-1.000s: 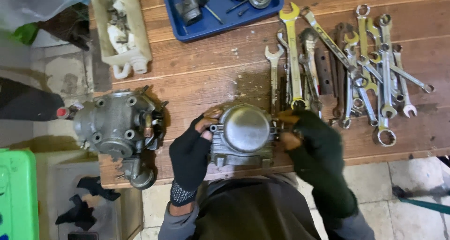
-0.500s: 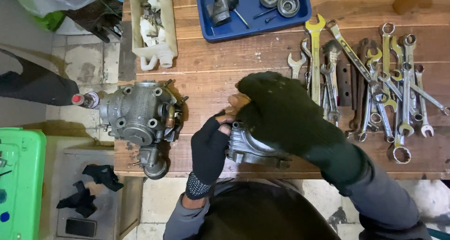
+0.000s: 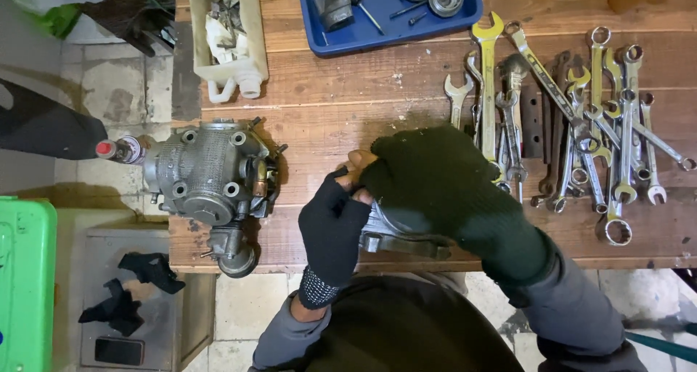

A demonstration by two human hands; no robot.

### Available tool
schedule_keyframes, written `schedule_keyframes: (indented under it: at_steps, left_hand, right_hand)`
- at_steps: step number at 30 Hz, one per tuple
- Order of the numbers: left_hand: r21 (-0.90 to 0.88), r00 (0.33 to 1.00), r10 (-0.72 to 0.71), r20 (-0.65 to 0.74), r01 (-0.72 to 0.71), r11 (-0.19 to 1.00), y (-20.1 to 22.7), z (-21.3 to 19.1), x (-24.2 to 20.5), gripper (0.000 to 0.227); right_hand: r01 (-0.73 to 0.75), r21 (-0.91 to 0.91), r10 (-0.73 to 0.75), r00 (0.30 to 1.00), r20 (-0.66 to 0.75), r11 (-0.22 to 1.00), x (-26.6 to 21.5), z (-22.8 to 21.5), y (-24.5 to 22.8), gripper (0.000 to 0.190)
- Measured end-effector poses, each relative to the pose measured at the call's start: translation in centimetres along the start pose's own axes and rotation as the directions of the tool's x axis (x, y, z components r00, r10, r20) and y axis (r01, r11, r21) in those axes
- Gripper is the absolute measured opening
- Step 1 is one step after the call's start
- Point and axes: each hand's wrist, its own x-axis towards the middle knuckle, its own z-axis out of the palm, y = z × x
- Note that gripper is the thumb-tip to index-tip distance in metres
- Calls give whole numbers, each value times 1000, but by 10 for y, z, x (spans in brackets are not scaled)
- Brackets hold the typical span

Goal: The person assembles a small engine by hand, placing a gear into the crankcase and then fitting a circular metal cover over the opening. The person rotates the assembled unit to check the fit and alignment of the cover.

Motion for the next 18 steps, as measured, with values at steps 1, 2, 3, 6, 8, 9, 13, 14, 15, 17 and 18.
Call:
schedule_keyframes:
  at_steps: [1,2,3,6,8,9,13,14,15,17,18]
  left_hand:
    - [1,1000,-2,4,2,1000,-3,1,0,8]
    - [7,1000,17,-9,-17,1000,-7,2,-1,7]
    - [13,999,36,-22,-35,999,-10,3,-2,13]
    - [3,996,94,0,-94,996,-4,3,0,22]
    - [-5,997,78,5,-78,997,0,3,1,24]
    - [-17,998,65,4,-65,998,2,3,1,25]
    - [-39,999,44,-20,-45,998,10,4,2,18]
    - [-147,999,7,-42,-13,989,16,3,4,12]
    - [-254,998,-29,-61,13,967,23,3,6,8]
    - [-242,998,-26,-51,13,970,25,1,7,9]
    - [-234,999,-24,-44,13,972,25,1,7,10]
  right_hand:
    - [-3,3,3,1000,2,1000,-2,-3,-2,44]
    - [-26,12,26,1000,9,1000,-4,-6,-3,46]
    - [-51,20,50,999,17,999,-7,-9,-5,48]
    - [-63,6,64,997,-33,998,-9,-7,-5,48]
    - [-58,17,59,997,-54,998,-9,-3,-1,59]
    - [-49,23,51,996,-78,999,-9,-1,1,70]
    - [42,-72,-64,942,-331,997,-2,26,14,60]
    - [77,-84,-106,896,-430,993,0,33,17,55]
    - [110,-101,-147,837,-527,989,1,38,20,50]
    - [150,-134,-201,723,-661,980,2,43,25,42]
    - [184,-178,-253,587,-769,967,2,46,28,34]
